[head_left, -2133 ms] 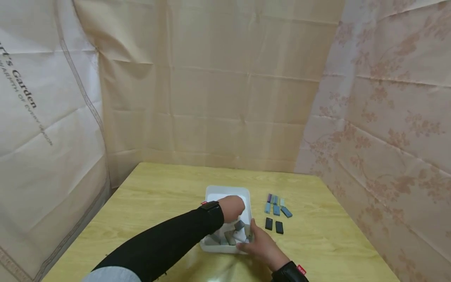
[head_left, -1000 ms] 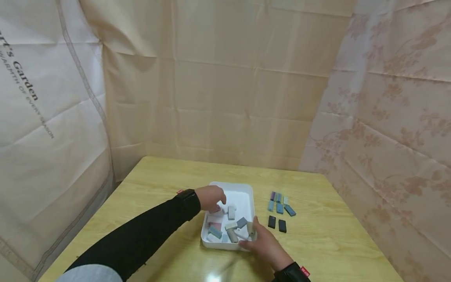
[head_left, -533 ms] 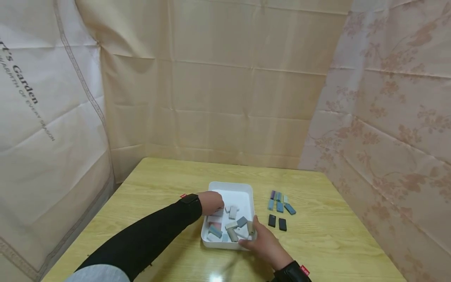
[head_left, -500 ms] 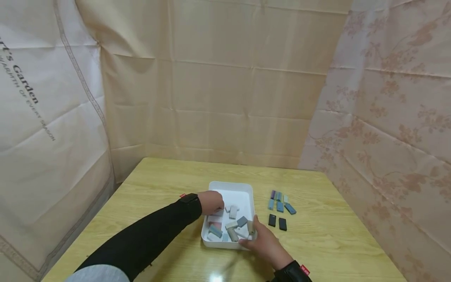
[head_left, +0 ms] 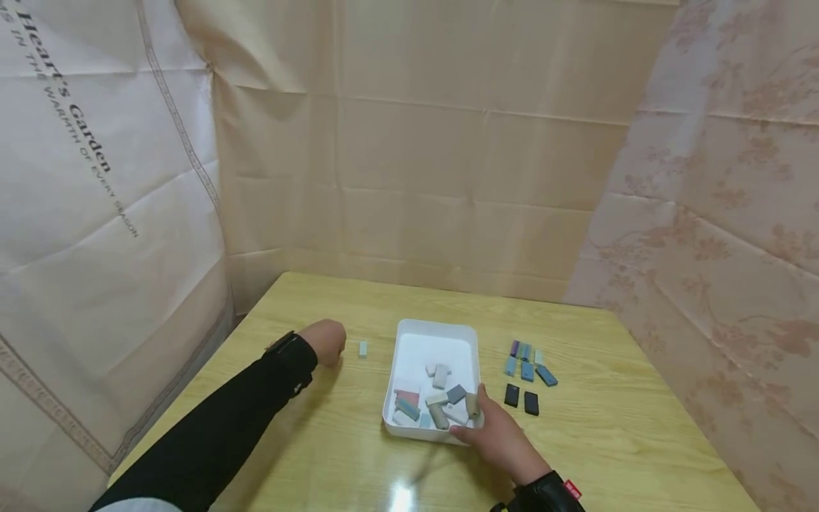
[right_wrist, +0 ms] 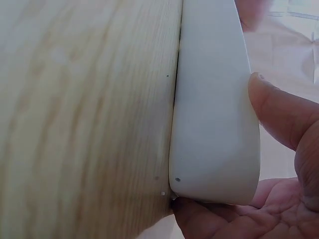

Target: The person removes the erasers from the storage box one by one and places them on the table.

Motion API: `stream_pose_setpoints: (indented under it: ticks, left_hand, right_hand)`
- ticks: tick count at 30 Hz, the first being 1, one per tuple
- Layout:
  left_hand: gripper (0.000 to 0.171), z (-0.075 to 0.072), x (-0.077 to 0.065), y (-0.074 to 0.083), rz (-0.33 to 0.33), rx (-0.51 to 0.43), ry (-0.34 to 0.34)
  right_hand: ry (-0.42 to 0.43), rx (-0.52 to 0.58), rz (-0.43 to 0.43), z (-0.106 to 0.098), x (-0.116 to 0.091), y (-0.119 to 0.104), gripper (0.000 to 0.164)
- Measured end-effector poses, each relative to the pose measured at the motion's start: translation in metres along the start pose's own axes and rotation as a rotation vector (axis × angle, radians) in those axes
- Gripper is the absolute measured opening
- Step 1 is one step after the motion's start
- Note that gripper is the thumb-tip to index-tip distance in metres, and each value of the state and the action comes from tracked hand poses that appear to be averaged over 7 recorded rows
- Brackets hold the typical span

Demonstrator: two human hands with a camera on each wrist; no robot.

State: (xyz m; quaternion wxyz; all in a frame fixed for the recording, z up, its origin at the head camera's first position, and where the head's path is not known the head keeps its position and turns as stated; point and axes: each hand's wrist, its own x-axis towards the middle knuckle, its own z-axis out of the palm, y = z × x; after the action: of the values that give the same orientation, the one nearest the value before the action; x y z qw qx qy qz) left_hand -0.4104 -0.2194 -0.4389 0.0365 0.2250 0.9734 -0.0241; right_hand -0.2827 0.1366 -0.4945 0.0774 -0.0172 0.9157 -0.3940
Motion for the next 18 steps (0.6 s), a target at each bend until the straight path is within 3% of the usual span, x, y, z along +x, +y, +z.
stream_pose_setpoints:
  ticks: [4,9,14,18]
  left_hand:
    - [0.038,0.027,-0.008,-0.006,0.062,-0.143,0.093]
    - [0.052,0.035,-0.008,-0.001,0.083,-0.139,0.202]
    - [0.034,0.029,-0.007,0.014,0.029,-0.064,0.189]
    - [0.012,0.016,-0.011,0.042,-0.004,-0.01,0.206]
  right_hand:
    - [0.006,0.005,0.0,0.0,0.0,0.001,0.111]
    - [0.018,0.015,-0.006,-0.003,0.0,0.001,0.111]
    - [0.016,0.032,-0.008,-0.003,0.002,0.003,0.11]
    - [-0.001,0.047,-0.022,-0.002,0.003,0.004,0.11]
